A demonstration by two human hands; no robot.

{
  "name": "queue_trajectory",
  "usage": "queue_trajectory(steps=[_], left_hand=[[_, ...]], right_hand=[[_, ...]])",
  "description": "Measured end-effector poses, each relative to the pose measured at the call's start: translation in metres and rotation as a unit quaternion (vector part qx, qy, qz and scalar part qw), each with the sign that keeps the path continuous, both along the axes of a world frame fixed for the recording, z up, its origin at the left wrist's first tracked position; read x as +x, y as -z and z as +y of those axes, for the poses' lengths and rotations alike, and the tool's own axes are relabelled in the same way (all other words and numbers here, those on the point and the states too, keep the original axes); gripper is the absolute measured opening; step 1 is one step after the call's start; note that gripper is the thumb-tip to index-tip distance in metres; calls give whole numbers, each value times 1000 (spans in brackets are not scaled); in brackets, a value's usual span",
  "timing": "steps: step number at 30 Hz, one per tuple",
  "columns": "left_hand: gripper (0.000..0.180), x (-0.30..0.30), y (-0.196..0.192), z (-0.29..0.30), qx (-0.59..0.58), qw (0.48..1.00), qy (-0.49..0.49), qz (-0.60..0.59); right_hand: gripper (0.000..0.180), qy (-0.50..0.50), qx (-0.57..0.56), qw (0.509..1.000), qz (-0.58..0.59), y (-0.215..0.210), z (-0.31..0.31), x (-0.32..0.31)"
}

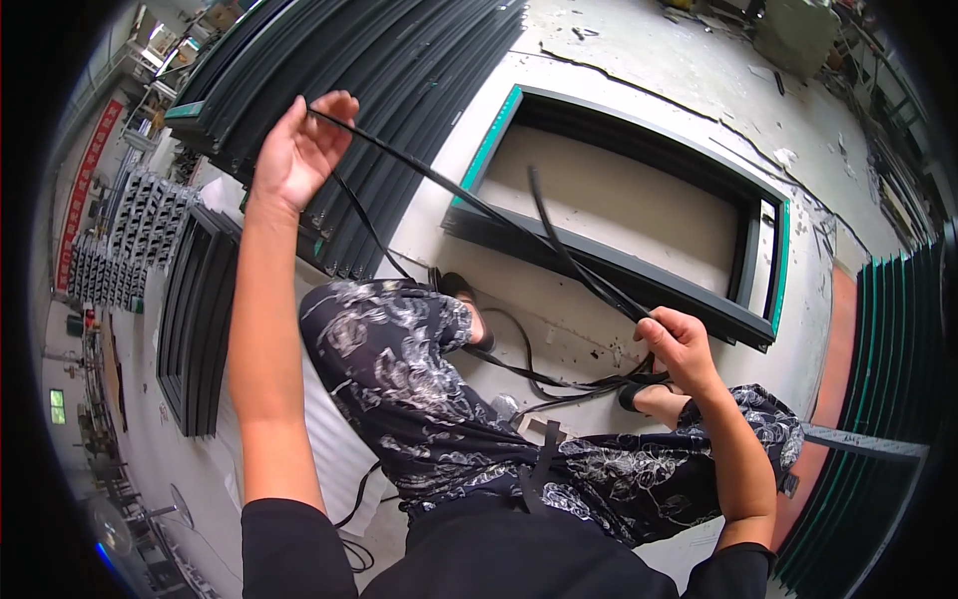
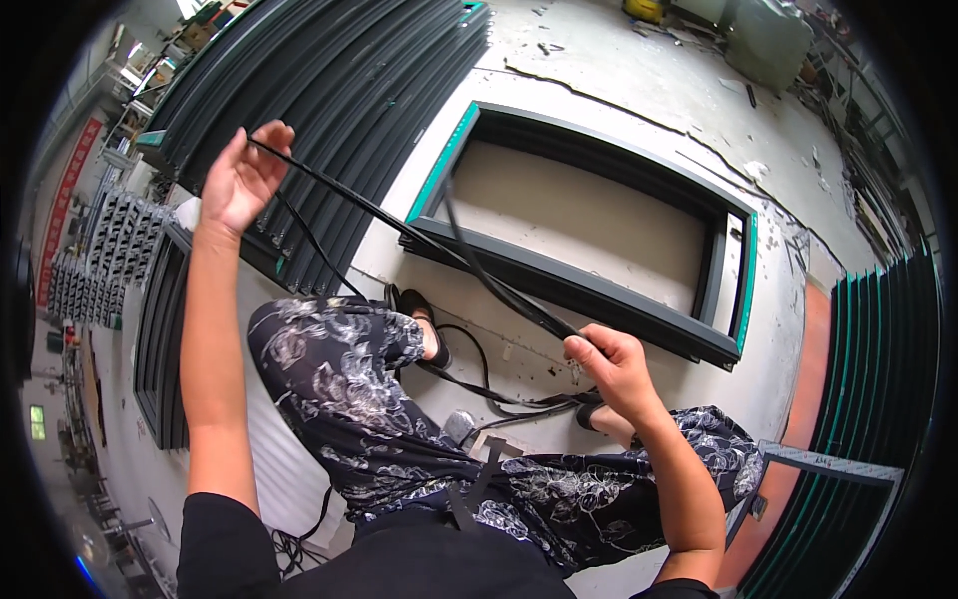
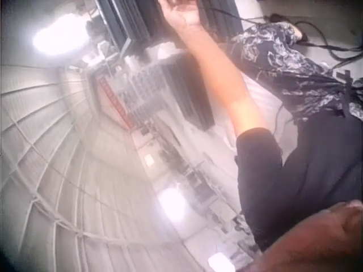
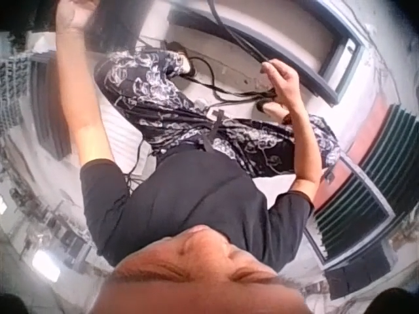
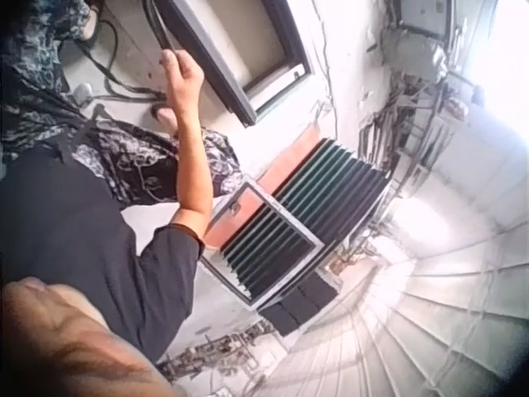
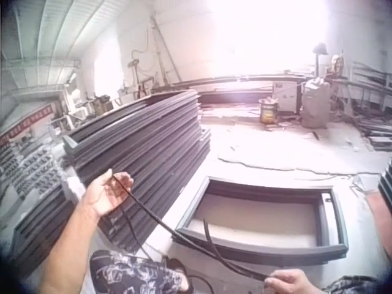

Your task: The person inserts a black rubber sealing strip into the groove along the inner edge of a rectangular metal frame by hand, uses pliers to press the strip into the corners and cut the excess, and then places a second metal frame on top of the first one.

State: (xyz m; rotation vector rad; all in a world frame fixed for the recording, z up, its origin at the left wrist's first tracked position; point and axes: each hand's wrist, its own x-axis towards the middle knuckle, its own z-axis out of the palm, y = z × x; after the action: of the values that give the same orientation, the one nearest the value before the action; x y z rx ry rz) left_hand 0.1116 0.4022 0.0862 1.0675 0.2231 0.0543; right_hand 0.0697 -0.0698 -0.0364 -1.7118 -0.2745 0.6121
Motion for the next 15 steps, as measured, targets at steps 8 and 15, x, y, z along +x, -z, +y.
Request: queue_trajectory(steps=[8, 15], left_hand=[[47, -176, 180, 132, -361, 821, -422, 132], [53, -283, 250, 95, -502, 770, -374, 125]], right_hand=[[24, 22, -232, 932, -276, 28, 14, -2], [20, 299, -96, 868, -383, 32, -42, 74]])
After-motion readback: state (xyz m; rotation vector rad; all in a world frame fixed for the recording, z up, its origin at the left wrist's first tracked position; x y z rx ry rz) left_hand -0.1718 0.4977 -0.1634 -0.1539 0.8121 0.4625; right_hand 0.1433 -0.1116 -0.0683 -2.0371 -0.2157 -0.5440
